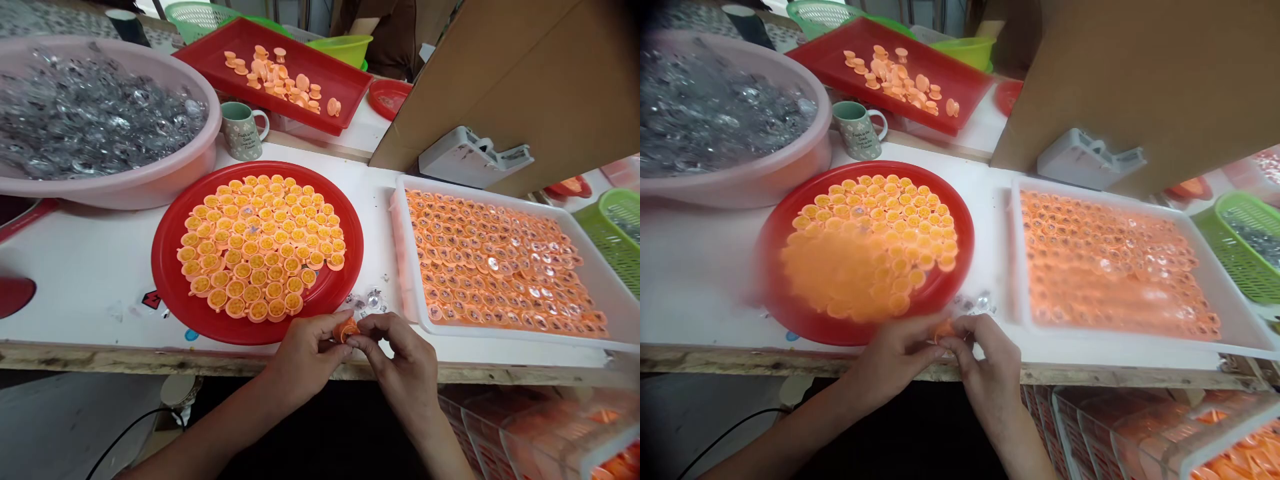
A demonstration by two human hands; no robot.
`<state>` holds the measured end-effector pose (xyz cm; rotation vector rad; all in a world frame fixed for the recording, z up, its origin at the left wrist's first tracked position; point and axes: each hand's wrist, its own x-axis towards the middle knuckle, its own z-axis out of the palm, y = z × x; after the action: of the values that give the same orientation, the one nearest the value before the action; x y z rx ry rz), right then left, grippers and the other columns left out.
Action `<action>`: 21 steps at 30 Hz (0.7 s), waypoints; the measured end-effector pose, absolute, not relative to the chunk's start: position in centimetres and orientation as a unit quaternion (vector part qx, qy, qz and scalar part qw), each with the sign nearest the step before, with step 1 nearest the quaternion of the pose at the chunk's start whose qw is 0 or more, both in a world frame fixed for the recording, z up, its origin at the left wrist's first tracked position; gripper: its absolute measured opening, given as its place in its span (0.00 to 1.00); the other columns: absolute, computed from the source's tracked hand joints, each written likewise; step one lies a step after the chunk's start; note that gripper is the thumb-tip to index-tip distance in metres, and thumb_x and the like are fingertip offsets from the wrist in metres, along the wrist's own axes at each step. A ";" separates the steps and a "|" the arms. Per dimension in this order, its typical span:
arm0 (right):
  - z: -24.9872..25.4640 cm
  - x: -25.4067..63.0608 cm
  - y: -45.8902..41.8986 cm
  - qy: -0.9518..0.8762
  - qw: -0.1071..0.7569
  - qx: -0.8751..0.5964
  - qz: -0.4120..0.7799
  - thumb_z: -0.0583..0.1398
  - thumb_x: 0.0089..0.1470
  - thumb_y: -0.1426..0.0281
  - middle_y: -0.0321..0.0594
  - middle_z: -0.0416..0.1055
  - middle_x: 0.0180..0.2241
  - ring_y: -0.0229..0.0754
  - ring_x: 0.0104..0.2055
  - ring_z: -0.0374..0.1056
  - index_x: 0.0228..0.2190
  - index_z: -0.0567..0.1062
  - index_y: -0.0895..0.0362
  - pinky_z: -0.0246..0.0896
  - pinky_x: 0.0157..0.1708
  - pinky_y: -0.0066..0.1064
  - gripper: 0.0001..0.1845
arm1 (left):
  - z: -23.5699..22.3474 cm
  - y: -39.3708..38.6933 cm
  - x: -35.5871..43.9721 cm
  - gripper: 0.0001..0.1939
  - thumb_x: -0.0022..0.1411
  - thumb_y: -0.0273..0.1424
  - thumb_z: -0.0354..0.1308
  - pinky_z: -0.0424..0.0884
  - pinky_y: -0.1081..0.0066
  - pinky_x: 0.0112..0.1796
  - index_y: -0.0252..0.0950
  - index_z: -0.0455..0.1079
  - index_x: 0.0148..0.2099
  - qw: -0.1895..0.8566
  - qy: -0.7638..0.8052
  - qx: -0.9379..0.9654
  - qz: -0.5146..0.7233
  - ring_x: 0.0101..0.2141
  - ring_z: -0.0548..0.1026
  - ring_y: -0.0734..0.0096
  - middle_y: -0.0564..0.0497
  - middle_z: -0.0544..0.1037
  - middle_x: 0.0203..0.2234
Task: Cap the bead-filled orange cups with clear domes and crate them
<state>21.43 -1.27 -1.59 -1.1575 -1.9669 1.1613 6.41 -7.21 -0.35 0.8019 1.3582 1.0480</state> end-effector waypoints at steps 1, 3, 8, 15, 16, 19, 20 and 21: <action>-1.8 21.4 -1.2 -0.705 0.279 -0.450 0.472 0.66 0.50 0.71 0.36 0.73 0.28 0.40 0.29 0.68 0.31 0.75 0.54 0.65 0.31 0.31 0.05 | -0.6 -7.3 6.5 0.24 0.56 0.23 0.60 0.72 0.65 0.51 0.37 0.70 0.56 0.562 0.591 0.362 0.451 0.50 0.75 0.61 0.48 0.78 0.49; -2.4 21.4 -1.3 -0.634 0.267 -0.475 0.549 0.68 0.48 0.69 0.36 0.73 0.29 0.41 0.31 0.69 0.32 0.74 0.54 0.66 0.32 0.31 0.08 | -1.0 -7.5 6.6 0.24 0.57 0.21 0.59 0.69 0.66 0.55 0.37 0.71 0.56 0.519 0.597 0.400 0.463 0.53 0.73 0.62 0.48 0.76 0.53; -2.7 21.3 -1.7 -0.624 0.285 -0.467 0.558 0.67 0.50 0.69 0.36 0.72 0.27 0.40 0.30 0.68 0.31 0.75 0.55 0.65 0.31 0.31 0.06 | -1.7 -7.9 6.7 0.21 0.58 0.21 0.57 0.72 0.68 0.52 0.37 0.72 0.54 0.504 0.579 0.399 0.502 0.49 0.76 0.65 0.49 0.78 0.50; -1.0 21.4 -2.0 -0.761 0.365 -0.345 0.411 0.62 0.54 0.80 0.38 0.75 0.34 0.42 0.36 0.71 0.35 0.80 0.50 0.65 0.37 0.33 0.12 | -0.9 -8.1 6.4 0.18 0.58 0.22 0.58 0.76 0.75 0.45 0.37 0.73 0.51 0.509 0.566 0.376 0.528 0.43 0.79 0.69 0.50 0.80 0.44; -0.9 21.4 -2.0 -0.764 0.368 -0.341 0.407 0.62 0.54 0.80 0.38 0.75 0.33 0.42 0.36 0.71 0.35 0.79 0.50 0.65 0.37 0.33 0.13 | -0.7 -8.1 6.4 0.18 0.58 0.21 0.58 0.76 0.75 0.45 0.37 0.73 0.50 0.501 0.567 0.385 0.528 0.43 0.79 0.70 0.50 0.80 0.45; -1.1 21.4 -2.0 -0.745 0.373 -0.356 0.424 0.63 0.53 0.80 0.37 0.74 0.32 0.41 0.35 0.70 0.33 0.77 0.52 0.65 0.35 0.32 0.11 | -0.6 -8.2 6.2 0.16 0.59 0.21 0.57 0.75 0.74 0.47 0.38 0.73 0.49 0.469 0.562 0.426 0.532 0.45 0.78 0.69 0.50 0.79 0.46; -1.2 21.4 -2.0 -0.735 0.372 -0.364 0.435 0.64 0.52 0.79 0.37 0.74 0.31 0.41 0.34 0.70 0.33 0.76 0.52 0.65 0.35 0.32 0.09 | -0.6 -8.2 6.1 0.16 0.60 0.21 0.56 0.74 0.73 0.48 0.38 0.74 0.49 0.457 0.556 0.441 0.536 0.46 0.78 0.68 0.50 0.79 0.47; -1.4 21.4 -2.0 -0.727 0.371 -0.370 0.444 0.65 0.52 0.78 0.36 0.73 0.30 0.41 0.34 0.70 0.32 0.76 0.53 0.64 0.34 0.31 0.08 | -0.7 -8.3 6.1 0.15 0.60 0.20 0.56 0.74 0.73 0.48 0.38 0.74 0.48 0.446 0.548 0.455 0.542 0.47 0.77 0.68 0.50 0.79 0.47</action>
<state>21.36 -2.03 -1.37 -0.9491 -1.8648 1.1390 6.07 -8.26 -0.66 1.1269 1.3575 1.3428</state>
